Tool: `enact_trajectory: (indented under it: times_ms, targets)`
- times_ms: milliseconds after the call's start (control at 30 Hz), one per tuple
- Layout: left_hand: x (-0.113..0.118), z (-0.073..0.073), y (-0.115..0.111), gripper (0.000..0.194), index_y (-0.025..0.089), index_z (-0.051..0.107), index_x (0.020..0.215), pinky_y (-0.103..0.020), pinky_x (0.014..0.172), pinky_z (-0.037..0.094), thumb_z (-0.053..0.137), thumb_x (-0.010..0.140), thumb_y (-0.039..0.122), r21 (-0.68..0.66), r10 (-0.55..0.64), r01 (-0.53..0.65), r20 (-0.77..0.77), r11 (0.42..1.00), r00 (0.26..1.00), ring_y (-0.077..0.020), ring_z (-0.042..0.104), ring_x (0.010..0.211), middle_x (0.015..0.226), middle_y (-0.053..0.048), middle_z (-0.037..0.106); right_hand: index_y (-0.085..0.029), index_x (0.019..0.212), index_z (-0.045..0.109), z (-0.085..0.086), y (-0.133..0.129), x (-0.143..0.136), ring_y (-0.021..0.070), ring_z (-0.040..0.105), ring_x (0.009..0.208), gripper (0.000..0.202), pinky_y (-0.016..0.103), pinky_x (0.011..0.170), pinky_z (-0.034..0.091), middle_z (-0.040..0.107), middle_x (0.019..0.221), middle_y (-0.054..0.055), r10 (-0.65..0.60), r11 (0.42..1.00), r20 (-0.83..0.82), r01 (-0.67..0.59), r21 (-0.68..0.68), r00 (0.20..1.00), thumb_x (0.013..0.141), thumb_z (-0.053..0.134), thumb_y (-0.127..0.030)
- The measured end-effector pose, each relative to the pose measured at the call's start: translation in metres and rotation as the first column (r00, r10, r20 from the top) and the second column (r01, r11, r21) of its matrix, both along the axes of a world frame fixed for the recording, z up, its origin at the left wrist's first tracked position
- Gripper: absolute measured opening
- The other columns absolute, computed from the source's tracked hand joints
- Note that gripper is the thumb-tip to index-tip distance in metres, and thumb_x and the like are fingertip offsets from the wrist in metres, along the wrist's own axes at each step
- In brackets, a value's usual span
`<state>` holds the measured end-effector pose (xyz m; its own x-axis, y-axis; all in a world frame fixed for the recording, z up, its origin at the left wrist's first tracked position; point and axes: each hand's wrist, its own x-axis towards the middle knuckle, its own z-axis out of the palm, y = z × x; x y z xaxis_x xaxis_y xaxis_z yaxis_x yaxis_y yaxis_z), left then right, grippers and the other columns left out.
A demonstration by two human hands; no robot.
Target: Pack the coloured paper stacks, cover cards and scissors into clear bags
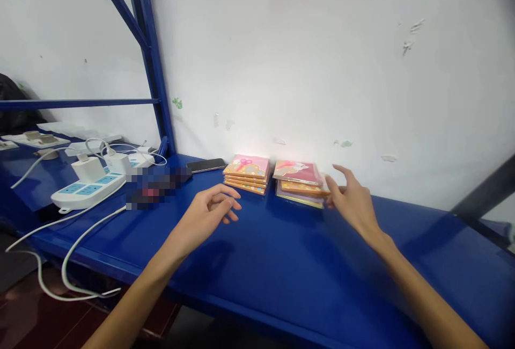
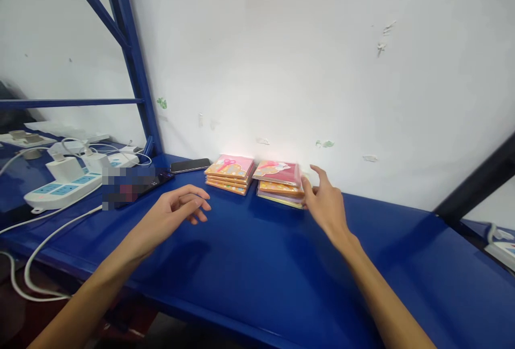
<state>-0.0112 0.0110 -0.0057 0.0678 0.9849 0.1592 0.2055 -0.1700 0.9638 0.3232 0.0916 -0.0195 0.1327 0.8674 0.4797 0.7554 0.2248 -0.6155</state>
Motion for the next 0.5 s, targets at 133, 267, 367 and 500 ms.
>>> enact_trajectory:
  times_ms: [133, 267, 367, 500]
  targets:
    - [-0.007, -0.001, 0.003, 0.022, 0.017, 0.063, 0.098, -0.029, 0.064, 0.051, 0.057, 0.088, 0.037, 0.026, -0.013, 0.015, -0.052, 1.0, 0.999, -0.0169, 0.068, 0.069, 0.085, -0.004, 0.071, -0.023, 0.112, 0.07, -0.003, -0.019, -0.035, 0.0203, 0.068, 0.058, 0.027, 0.03, 0.06, 0.046, 0.073, 0.069, 0.001, -0.024, 0.946, 0.335, -0.087, 0.312, 0.942, 0.102, 0.05, -0.037]
    - [-0.012, 0.0, 0.003, 0.021, 0.018, 0.062, 0.098, -0.029, 0.064, 0.051, 0.056, 0.088, 0.036, 0.048, 0.008, -0.003, -0.095, 0.999, 0.995, -0.0172, 0.067, 0.069, 0.084, -0.004, 0.071, -0.019, 0.119, 0.069, -0.006, -0.012, -0.093, 0.027, 0.067, 0.112, 0.026, 0.037, 0.094, 0.05, 0.074, 0.119, 0.012, 0.105, 0.82, 0.696, -0.458, 0.343, 0.71, 0.101, 0.051, -0.025]
    - [-0.013, 0.001, 0.001, 0.02, 0.019, 0.062, 0.098, -0.03, 0.064, 0.051, 0.054, 0.088, 0.035, 0.047, 0.023, -0.017, -0.123, 0.999, 0.992, -0.0179, 0.067, 0.069, 0.082, -0.004, 0.071, -0.015, 0.145, 0.054, -0.008, 0.013, -0.114, 0.0359, 0.043, 0.142, 0.049, 0.05, 0.115, 0.034, 0.053, 0.151, 0.019, 0.072, 0.877, 0.788, -0.415, 0.242, 0.611, 0.1, 0.057, -0.033]
    - [-0.014, 0.001, -0.001, 0.019, 0.019, 0.063, 0.097, -0.03, 0.065, 0.05, 0.052, 0.089, 0.033, 0.065, 0.045, -0.034, -0.18, 0.997, 0.983, -0.0182, 0.067, 0.069, 0.083, -0.003, 0.07, -0.014, 0.151, 0.047, -0.017, 0.044, -0.098, 0.0418, 0.04, 0.143, 0.062, 0.057, 0.113, 0.033, 0.05, 0.151, 0.024, 0.019, 0.957, 0.798, -0.243, 0.161, 0.602, 0.1, 0.056, -0.047]
